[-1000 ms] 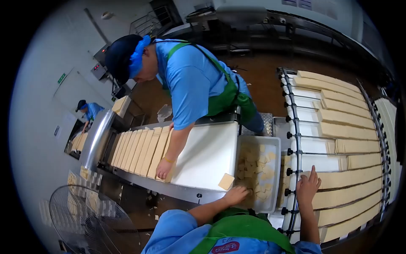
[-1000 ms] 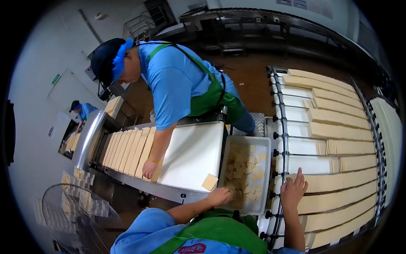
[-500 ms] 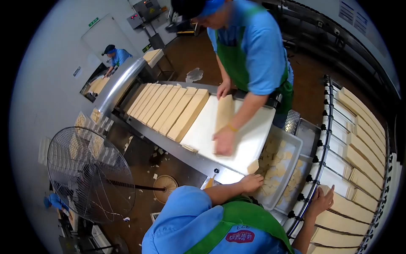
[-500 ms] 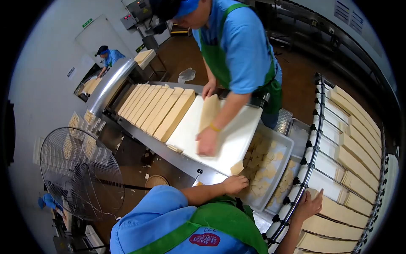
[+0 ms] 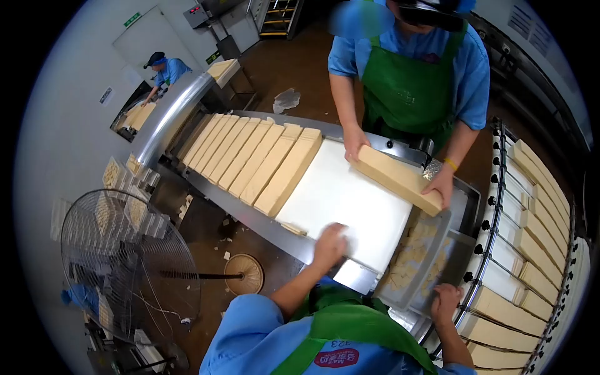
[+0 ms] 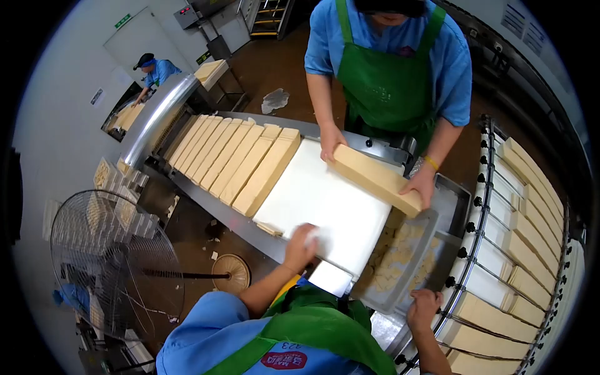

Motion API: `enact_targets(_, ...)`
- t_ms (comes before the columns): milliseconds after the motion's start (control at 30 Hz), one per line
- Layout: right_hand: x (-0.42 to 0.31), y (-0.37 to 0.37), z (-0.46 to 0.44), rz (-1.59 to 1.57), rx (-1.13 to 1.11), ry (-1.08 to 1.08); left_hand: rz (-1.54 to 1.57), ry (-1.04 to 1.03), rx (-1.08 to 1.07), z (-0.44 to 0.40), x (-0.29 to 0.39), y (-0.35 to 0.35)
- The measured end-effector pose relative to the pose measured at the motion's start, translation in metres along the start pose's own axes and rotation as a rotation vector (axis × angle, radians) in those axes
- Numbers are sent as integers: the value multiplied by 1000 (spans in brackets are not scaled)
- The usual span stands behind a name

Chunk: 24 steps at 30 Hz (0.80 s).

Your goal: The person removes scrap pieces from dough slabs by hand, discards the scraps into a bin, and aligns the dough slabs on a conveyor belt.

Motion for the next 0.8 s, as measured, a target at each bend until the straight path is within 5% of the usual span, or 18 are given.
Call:
enact_targets(133, -53, -56, -60, -118, -47, 159, -287, 472, 243, -46, -129, 76)
enact_targets(200, -77, -72, -103, -151, 15, 163, -507, 510, 298, -58, -183, 105)
enact_targets(300, -96, -116, -162, -170, 27, 78, -448, 777, 216, -69, -248, 128)
enact_targets(600, -147, -259, -322, -209, -122, 138, -257, 696, -24, -104, -236, 106)
enact_targets(800, -162, -346, -427, -119, -407, -156, -487, 633, -209, -103, -228, 92)
Point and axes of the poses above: each hand's wrist, its own z-axis away from the middle knuckle, its own y-axis out of the back of the hand, x = y × z, the point moved 10 cm from there along -z, towards the middle knuckle, and after that the axes turned 14 degrees about y, right-handed, at the moved point
